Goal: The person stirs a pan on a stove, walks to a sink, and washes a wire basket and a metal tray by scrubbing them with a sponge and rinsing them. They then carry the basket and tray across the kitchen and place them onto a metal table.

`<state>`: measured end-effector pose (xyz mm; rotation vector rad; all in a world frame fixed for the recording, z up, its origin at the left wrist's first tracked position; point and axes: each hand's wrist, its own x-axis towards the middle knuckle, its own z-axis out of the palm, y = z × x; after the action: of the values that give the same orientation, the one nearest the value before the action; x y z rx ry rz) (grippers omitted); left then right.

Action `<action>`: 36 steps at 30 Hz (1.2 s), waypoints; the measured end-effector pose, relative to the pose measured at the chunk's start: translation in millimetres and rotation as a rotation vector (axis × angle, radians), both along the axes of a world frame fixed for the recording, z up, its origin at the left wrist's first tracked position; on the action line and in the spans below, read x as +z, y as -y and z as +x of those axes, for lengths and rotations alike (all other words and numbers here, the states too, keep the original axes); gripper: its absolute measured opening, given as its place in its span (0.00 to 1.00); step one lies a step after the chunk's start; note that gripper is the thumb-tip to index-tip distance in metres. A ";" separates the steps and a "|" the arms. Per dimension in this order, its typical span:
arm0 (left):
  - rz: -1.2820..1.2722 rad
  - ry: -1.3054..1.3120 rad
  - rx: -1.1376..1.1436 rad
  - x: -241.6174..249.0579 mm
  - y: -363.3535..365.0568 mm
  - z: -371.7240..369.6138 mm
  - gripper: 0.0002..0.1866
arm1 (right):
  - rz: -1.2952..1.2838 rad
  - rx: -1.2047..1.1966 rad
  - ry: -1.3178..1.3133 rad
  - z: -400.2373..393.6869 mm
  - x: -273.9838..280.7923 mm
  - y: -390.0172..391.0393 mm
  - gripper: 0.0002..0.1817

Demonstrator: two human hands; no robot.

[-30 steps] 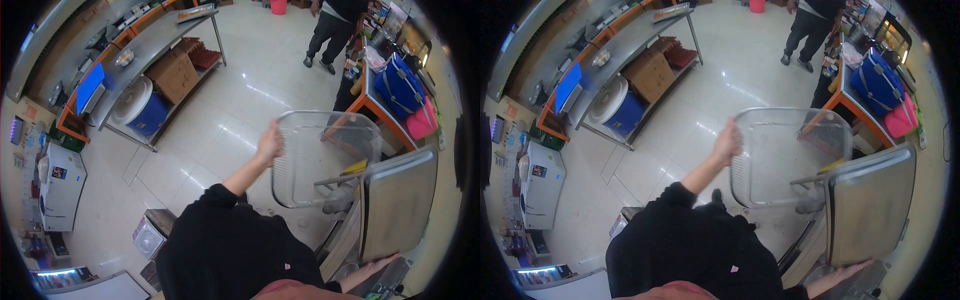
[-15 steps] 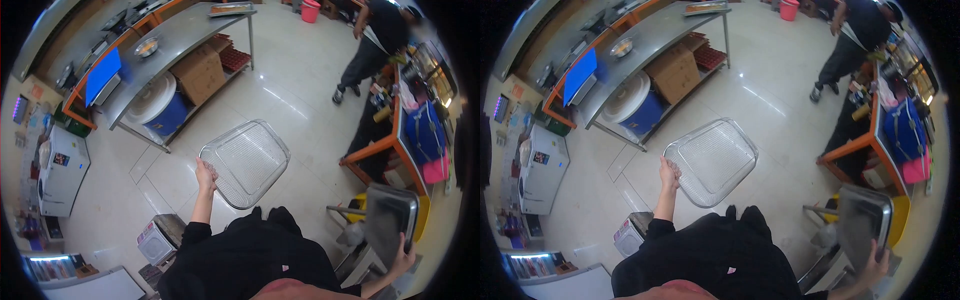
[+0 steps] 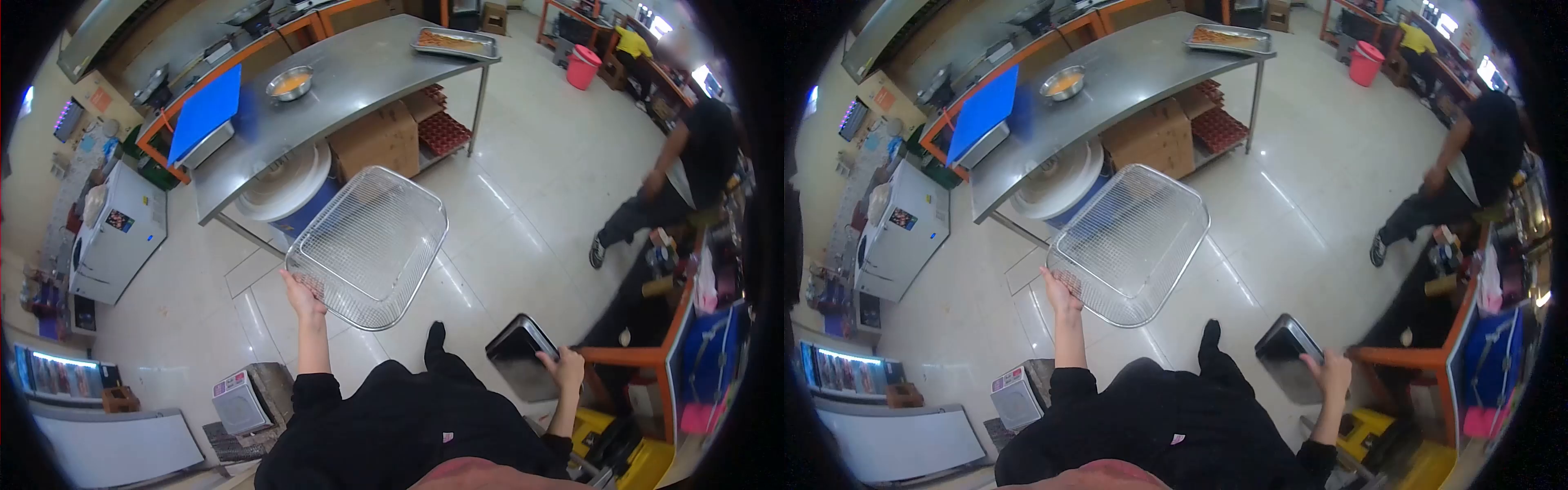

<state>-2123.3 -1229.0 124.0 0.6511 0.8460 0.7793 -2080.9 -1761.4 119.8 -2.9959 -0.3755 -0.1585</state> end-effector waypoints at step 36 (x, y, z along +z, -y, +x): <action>-0.194 0.277 0.359 24.8 -242.5 492.1 0.25 | 1.698 -0.809 -0.259 700.8 -57.5 -638.8 0.36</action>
<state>-1631.2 -986.4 148.9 0.2114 0.7794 1.0678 -1380.2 -1122.6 62.3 -1.2720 0.6890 -0.0688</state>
